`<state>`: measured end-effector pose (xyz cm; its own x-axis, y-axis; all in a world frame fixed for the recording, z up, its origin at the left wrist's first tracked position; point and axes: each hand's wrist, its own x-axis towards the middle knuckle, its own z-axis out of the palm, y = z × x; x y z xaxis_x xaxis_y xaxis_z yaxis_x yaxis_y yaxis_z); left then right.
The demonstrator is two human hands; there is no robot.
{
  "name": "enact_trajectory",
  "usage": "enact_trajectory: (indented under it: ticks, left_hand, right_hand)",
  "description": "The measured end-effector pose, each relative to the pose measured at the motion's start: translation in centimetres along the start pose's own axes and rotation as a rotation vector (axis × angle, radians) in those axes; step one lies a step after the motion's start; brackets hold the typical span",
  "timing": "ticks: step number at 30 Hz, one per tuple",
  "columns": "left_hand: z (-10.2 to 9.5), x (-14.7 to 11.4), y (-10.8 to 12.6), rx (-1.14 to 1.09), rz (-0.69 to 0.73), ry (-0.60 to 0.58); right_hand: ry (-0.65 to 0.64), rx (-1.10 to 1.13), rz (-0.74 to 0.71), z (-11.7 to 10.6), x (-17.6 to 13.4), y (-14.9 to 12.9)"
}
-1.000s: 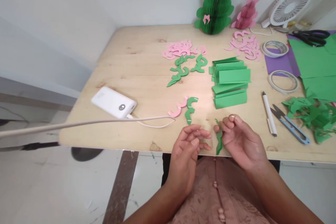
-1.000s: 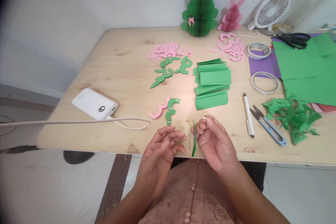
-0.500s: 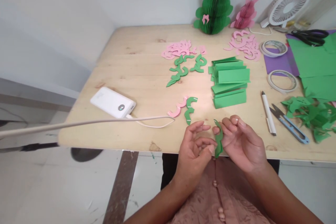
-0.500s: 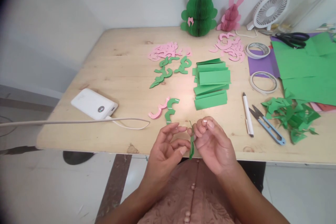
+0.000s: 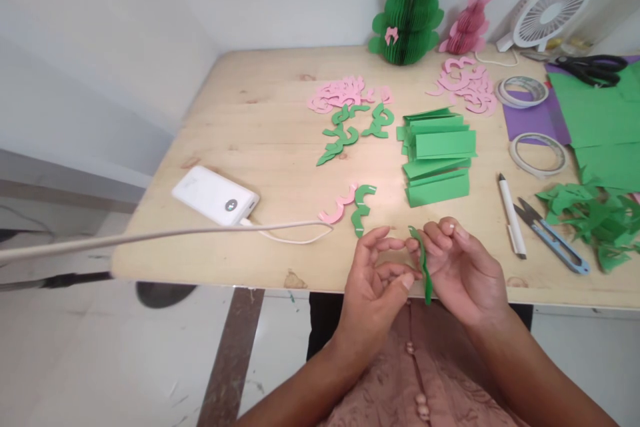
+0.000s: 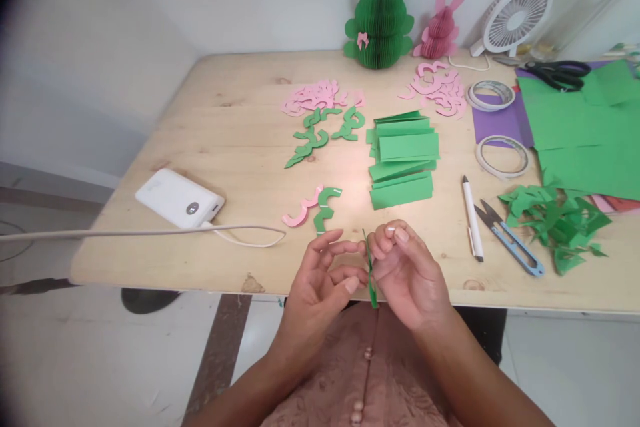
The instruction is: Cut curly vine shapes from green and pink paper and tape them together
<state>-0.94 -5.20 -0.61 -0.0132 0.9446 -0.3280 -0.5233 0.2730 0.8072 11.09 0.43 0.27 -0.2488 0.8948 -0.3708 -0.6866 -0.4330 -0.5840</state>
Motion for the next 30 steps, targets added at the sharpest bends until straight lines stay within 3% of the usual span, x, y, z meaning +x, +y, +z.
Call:
enact_trajectory:
  ticks: [6,13,20,25,30]
  left_hand:
    - [0.1,0.0,-0.1,-0.115,-0.05,-0.004]
    - [0.2,-0.2,0.3,-0.236,-0.096,-0.022]
    - [0.4,-0.1,0.3,-0.316,-0.16,-0.033]
    - [0.2,0.0,-0.1,-0.269,-0.097,0.004]
    - [-0.3,0.2,-0.5,-0.04,0.052,0.063]
  right_hand:
    - [-0.074,-0.049,-0.06,-0.3,0.0,0.2]
    - [-0.069,-0.133,-0.15,-0.8,0.2,0.5]
    - [-0.088,-0.123,-0.139,-1.2,0.3,0.7]
    - [-0.057,-0.118,-0.114,-1.1,0.3,0.7]
    - [0.057,-0.231,-0.057,-1.4,-0.1,-0.1]
